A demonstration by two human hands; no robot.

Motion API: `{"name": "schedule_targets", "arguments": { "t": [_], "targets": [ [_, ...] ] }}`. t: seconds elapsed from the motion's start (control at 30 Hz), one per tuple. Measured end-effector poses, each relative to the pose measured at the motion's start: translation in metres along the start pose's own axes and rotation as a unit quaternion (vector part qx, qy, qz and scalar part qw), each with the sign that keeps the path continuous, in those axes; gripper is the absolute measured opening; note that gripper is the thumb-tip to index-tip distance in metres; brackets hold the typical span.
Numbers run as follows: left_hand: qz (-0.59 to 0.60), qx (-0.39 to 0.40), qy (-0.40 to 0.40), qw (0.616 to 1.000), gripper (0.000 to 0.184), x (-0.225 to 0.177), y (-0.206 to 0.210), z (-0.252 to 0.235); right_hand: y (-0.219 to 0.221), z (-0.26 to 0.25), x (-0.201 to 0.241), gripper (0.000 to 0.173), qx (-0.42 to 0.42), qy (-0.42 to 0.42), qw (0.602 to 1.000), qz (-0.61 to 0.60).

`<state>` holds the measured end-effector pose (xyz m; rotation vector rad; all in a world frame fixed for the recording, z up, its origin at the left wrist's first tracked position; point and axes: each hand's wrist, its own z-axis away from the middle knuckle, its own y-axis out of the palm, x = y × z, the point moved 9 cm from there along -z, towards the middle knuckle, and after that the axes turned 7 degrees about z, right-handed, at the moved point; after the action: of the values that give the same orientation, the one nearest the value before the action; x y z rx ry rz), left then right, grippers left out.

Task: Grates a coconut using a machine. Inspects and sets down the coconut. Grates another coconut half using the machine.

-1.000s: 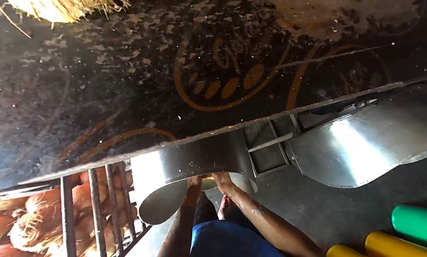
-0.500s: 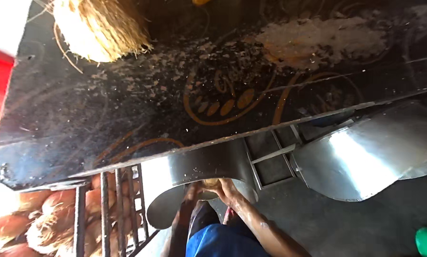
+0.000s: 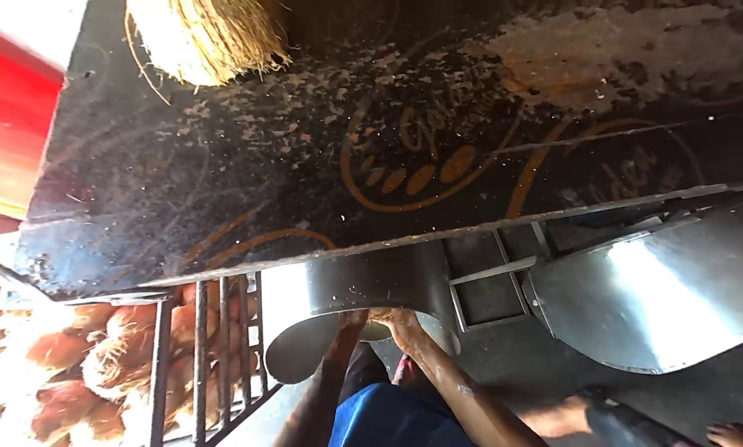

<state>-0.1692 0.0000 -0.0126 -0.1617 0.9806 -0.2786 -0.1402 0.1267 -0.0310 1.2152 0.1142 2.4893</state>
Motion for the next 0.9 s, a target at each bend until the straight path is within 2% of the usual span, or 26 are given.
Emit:
{"name": "schedule_targets", "arguments": {
  "t": [0.1, 0.27, 0.37, 0.5, 0.67, 0.73, 0.8, 0.83, 0.9],
  "targets": [
    [0.093, 0.011, -0.013, 0.995, 0.042, 0.014, 0.001, -0.005, 0.003, 0.003, 0.004, 0.036, -0.007, -0.002, 1.000, 0.009],
    [-0.013, 0.020, -0.019, 1.000, 0.045, -0.005, 0.001, 0.006, -0.001, 0.003, -0.001, 0.030, -0.012, 0.001, 1.000, -0.006],
    [0.008, 0.015, 0.020, 1.000, 0.044, 0.001, 0.000, 0.003, -0.001, 0.003, -0.004, 0.031, -0.025, 0.011, 1.000, 0.008],
    [0.034, 0.002, -0.016, 0.999, 0.042, 0.009, 0.002, -0.003, 0.000, 0.005, -0.005, 0.031, -0.042, 0.023, 0.998, 0.031],
    [0.139, -0.007, -0.040, 0.989, 0.039, 0.023, 0.005, -0.015, 0.002, 0.002, -0.006, 0.034, -0.060, 0.013, 0.996, 0.061],
    [0.255, -0.003, -0.060, 0.965, 0.030, 0.039, 0.011, -0.017, 0.003, 0.008, -0.006, 0.044, -0.054, 0.012, 0.997, 0.055],
    [0.343, 0.043, -0.052, 0.937, 0.041, 0.042, 0.015, -0.018, 0.004, 0.009, -0.005, 0.047, -0.020, 0.015, 1.000, 0.013],
    [0.349, 0.060, -0.048, 0.934, 0.045, 0.036, 0.013, -0.016, 0.004, 0.007, -0.005, 0.045, 0.000, 0.021, 1.000, -0.022],
    [0.279, 0.057, -0.041, 0.958, 0.038, 0.031, 0.008, -0.007, 0.001, 0.005, -0.010, 0.038, 0.017, 0.035, 0.997, -0.072]
  ]
}}
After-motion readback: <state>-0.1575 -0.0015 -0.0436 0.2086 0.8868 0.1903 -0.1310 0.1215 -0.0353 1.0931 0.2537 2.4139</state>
